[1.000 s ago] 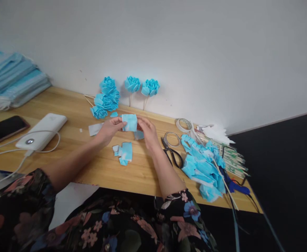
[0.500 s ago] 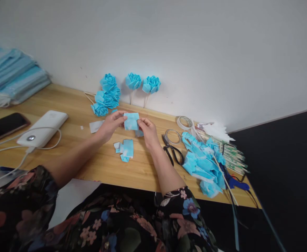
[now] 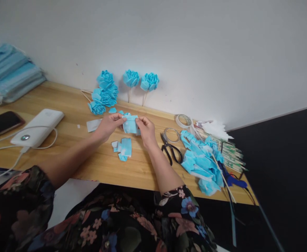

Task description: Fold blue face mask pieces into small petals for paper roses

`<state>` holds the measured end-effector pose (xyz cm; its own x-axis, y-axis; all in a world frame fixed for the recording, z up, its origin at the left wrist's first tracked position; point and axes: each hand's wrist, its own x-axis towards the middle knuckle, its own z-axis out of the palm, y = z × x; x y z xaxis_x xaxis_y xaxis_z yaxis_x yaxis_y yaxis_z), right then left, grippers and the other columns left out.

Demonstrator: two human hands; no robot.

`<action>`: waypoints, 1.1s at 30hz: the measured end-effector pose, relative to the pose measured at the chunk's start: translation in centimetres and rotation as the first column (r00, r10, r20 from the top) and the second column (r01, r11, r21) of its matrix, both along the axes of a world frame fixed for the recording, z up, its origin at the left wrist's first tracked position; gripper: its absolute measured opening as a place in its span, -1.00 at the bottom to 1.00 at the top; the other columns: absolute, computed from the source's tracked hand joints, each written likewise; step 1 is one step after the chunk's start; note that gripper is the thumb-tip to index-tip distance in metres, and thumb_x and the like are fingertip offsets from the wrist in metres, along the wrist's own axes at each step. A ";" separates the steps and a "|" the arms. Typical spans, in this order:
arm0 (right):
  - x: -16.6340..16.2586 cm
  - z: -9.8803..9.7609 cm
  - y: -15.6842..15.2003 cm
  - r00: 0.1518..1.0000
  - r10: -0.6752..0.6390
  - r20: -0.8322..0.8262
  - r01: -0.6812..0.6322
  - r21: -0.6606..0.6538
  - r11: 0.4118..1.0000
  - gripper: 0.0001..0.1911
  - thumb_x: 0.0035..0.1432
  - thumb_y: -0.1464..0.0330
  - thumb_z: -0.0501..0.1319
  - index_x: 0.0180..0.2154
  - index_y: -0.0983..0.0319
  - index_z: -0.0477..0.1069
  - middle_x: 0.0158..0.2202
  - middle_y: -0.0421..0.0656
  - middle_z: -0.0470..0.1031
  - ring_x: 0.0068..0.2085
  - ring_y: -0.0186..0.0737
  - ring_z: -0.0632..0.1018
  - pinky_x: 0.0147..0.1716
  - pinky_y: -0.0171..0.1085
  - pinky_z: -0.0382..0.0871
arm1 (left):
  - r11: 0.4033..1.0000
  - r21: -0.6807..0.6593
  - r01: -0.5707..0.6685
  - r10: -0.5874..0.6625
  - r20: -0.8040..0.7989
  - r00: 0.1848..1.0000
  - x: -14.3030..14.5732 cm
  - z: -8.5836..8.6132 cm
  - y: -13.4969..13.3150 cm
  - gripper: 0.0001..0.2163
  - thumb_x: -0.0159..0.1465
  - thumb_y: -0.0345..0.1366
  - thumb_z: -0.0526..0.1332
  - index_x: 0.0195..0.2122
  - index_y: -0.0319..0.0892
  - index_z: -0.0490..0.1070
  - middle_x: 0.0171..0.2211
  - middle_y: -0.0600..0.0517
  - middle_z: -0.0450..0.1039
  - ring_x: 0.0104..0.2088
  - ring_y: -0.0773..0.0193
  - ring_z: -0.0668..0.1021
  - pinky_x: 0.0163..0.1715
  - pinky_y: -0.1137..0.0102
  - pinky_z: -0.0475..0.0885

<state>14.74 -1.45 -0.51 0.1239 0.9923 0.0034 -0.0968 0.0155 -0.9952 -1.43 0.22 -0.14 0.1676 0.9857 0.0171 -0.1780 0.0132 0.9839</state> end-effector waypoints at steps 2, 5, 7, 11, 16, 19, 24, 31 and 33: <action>0.0 0.0 0.0 0.999 -0.009 -0.035 0.009 -0.014 1.000 -0.71 -0.06 0.12 0.36 -0.48 0.17 0.38 -0.57 -0.32 0.29 -0.52 -0.35 0.31 -0.59 -0.35 0.25 | 1.000 -0.006 0.013 -0.013 -0.002 1.000 -0.1 0.0 0.0 -0.71 0.00 -0.10 0.40 -0.49 -0.21 0.41 -0.60 0.10 0.44 -0.55 0.38 0.45 -0.44 0.45 0.37; 0.0 0.0 0.2 0.996 0.027 -0.079 -0.030 -0.033 0.999 -0.71 -0.05 0.10 0.32 -0.46 0.17 0.40 -0.51 -0.27 0.41 -0.46 -0.30 0.41 -0.47 -0.32 0.35 | 1.000 -0.002 0.003 -0.003 -0.001 1.000 -0.3 -0.2 0.3 -0.70 0.01 -0.09 0.41 -0.50 -0.21 0.41 -0.61 0.11 0.43 -0.56 0.38 0.46 -0.45 0.45 0.37; 0.1 -0.1 0.4 0.993 0.076 -0.094 -0.081 -0.048 0.996 -0.67 -0.01 0.04 0.27 -0.39 0.17 0.45 -0.42 -0.21 0.51 -0.36 -0.25 0.50 -0.36 -0.29 0.41 | 1.000 0.005 -0.028 0.028 -0.003 1.000 -0.5 -0.3 0.5 -0.69 0.00 -0.08 0.42 -0.51 -0.21 0.40 -0.61 0.11 0.42 -0.57 0.39 0.45 -0.47 0.46 0.35; 0.4 -0.4 0.5 0.983 0.167 -0.072 -0.171 -0.056 0.984 -0.68 -0.03 0.07 0.34 -0.38 0.17 0.47 -0.42 -0.25 0.48 -0.38 -0.31 0.48 -0.35 -0.33 0.38 | 0.999 0.002 -0.053 0.053 0.000 0.999 -0.6 -0.4 0.7 -0.68 0.02 -0.08 0.43 -0.50 -0.21 0.40 -0.60 0.11 0.42 -0.56 0.39 0.45 -0.47 0.46 0.36; 0.5 -0.1 0.5 0.998 0.048 0.039 -0.051 0.063 0.997 -0.78 -0.06 0.21 0.37 -0.37 0.16 0.45 -0.47 -0.31 0.41 -0.44 -0.36 0.41 -0.37 -0.33 0.38 | 0.997 0.008 -0.072 0.071 0.092 0.993 -0.6 0.0 0.8 -0.70 0.12 -0.07 0.38 -0.39 -0.21 0.43 -0.51 0.10 0.45 -0.49 0.38 0.49 -0.44 0.48 0.41; 0.4 0.2 0.4 0.989 -0.030 0.144 0.004 0.176 0.984 -0.82 -0.01 0.24 0.34 -0.35 0.15 0.46 -0.43 -0.27 0.46 -0.40 -0.33 0.43 -0.33 -0.31 0.40 | 0.992 -0.007 -0.123 0.122 0.221 0.968 -1.0 0.2 1.2 -0.73 0.17 -0.09 0.34 -0.35 -0.19 0.41 -0.49 0.12 0.44 -0.49 0.38 0.50 -0.43 0.49 0.42; 0.2 0.3 0.3 0.996 -0.027 0.090 0.016 0.129 0.991 -0.72 0.06 0.15 0.31 -0.20 0.14 0.51 -0.25 -0.19 0.55 -0.22 -0.25 0.52 -0.25 -0.28 0.45 | 0.994 -0.109 -0.029 0.054 0.241 0.969 -1.5 0.2 1.5 -0.80 0.19 -0.19 0.34 -0.30 -0.21 0.44 -0.48 0.08 0.48 -0.47 0.35 0.53 -0.38 0.45 0.46; -0.5 0.3 -0.3 0.981 0.193 0.020 -0.193 -0.005 0.981 -0.54 0.00 0.01 0.37 -0.12 0.12 0.50 -0.16 -0.19 0.58 -0.18 -0.23 0.55 -0.22 -0.27 0.44 | 0.998 -0.069 0.009 0.006 0.209 0.978 -0.4 0.3 0.2 -0.86 0.17 -0.25 0.33 -0.36 -0.23 0.47 -0.48 0.09 0.46 -0.48 0.37 0.49 -0.40 0.46 0.43; -0.7 0.0 -0.4 0.988 0.154 0.028 -0.154 -0.004 0.988 -0.63 -0.04 0.09 0.41 -0.23 0.14 0.49 -0.32 -0.24 0.53 -0.32 -0.30 0.49 -0.33 -0.32 0.39 | 0.998 -0.067 -0.004 0.017 0.199 0.980 -0.3 0.3 0.1 -0.86 0.16 -0.26 0.34 -0.37 -0.23 0.47 -0.48 0.10 0.46 -0.47 0.38 0.48 -0.39 0.46 0.41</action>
